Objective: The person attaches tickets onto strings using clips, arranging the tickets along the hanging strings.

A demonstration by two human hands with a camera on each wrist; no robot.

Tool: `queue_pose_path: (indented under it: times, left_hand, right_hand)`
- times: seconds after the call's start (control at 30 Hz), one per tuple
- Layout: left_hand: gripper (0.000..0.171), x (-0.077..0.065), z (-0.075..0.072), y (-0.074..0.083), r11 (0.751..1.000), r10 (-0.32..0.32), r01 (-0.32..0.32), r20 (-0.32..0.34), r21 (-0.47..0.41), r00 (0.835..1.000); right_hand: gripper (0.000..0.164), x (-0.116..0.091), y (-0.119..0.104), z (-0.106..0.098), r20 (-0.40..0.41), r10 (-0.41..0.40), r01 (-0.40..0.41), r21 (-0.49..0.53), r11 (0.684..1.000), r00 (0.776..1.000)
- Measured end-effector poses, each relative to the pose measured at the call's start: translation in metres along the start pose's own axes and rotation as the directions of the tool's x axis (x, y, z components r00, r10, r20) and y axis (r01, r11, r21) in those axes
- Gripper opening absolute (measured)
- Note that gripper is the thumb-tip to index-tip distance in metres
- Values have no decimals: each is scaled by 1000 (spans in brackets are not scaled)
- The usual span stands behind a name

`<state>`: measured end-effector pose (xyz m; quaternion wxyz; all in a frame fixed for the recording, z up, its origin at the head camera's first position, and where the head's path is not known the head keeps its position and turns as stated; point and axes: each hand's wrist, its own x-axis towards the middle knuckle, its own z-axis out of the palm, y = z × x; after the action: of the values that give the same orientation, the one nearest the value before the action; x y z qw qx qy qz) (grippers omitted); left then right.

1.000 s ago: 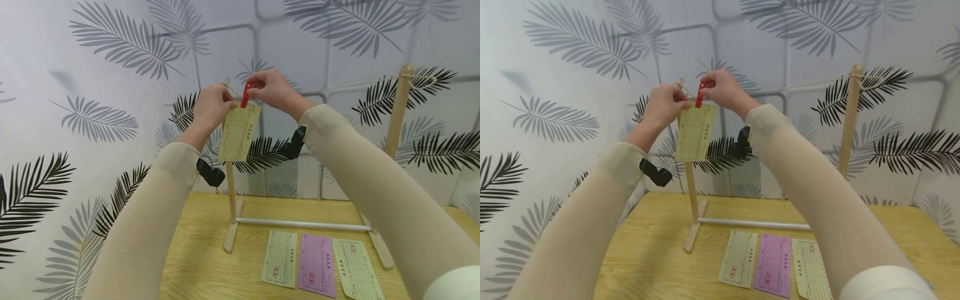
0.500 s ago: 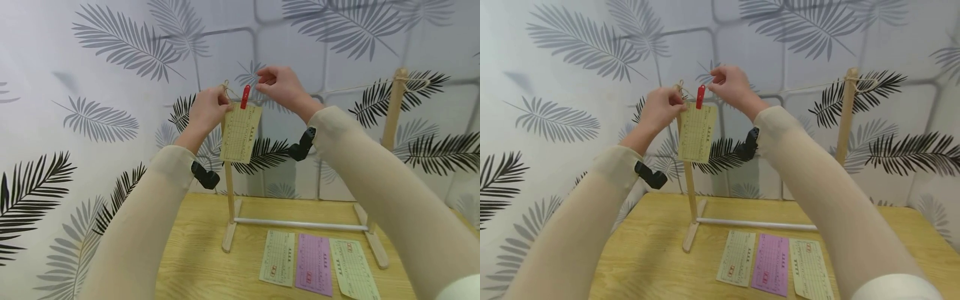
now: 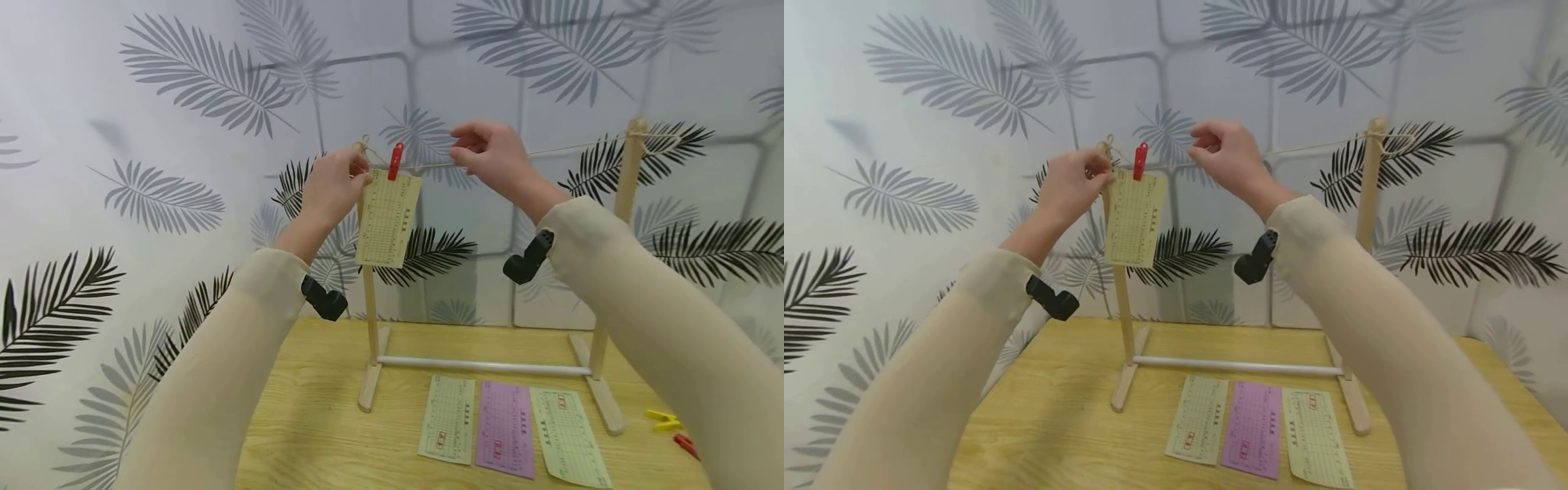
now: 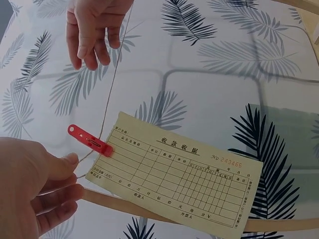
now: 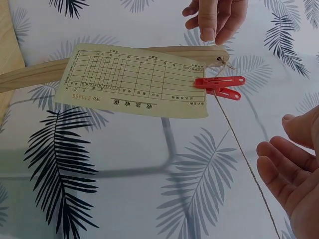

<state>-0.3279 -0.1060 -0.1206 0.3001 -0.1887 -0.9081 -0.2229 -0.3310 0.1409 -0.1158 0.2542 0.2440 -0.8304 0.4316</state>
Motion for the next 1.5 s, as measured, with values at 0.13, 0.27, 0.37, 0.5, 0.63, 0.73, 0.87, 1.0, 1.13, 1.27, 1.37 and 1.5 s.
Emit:
queue_pose_path:
  times: [0.13,0.27,0.37,0.5,0.63,0.73,0.87,1.0,1.13,1.27,1.37,1.5]
  left_hand:
    - [21,-7,5,0,999,27,-26,5,-34,1000]
    - [22,-12,11,1,996,68,-68,1,-57,998]
    - [23,-15,15,3,993,94,-95,-17,-69,995]
    - [22,-19,18,6,989,109,-111,-30,-101,994]
    - [22,-22,20,7,984,121,-120,-7,-132,993]
    - [22,-24,23,7,980,132,-130,-2,-149,991]
    - [21,-30,30,4,975,149,-147,-2,-169,989]
    - [19,-37,39,0,962,171,-167,0,-216,985]
    - [19,-41,46,-1,953,162,-149,26,-264,986]
    - [19,-46,50,-2,951,150,-132,44,-281,988]
    - [19,-50,52,-1,949,157,-139,42,-282,987]
    - [18,-55,57,-1,946,164,-142,50,-291,985]
  right_hand:
    - [35,-9,5,-3,22,15,-15,3,1000,1000]
    - [36,-21,9,-7,45,43,-43,-8,999,998]
    - [36,-28,12,-9,57,64,-63,-9,998,996]
    - [37,-37,14,-14,58,70,-70,8,997,996]
    - [35,-47,18,-20,47,50,-49,-13,999,998]
    - [35,-54,22,-23,44,42,-40,-32,999,998]
    - [36,-64,26,-23,63,62,-60,-31,998,996]
    - [36,-77,33,-22,89,91,-87,-53,995,992]
    - [35,-87,41,-23,97,102,-96,-68,993,990]
    - [34,-98,46,-24,106,83,-75,-80,994,991]
    - [32,-108,50,-25,109,70,-59,-97,994,992]
    - [32,-120,57,-27,123,69,-56,-102,993,990]
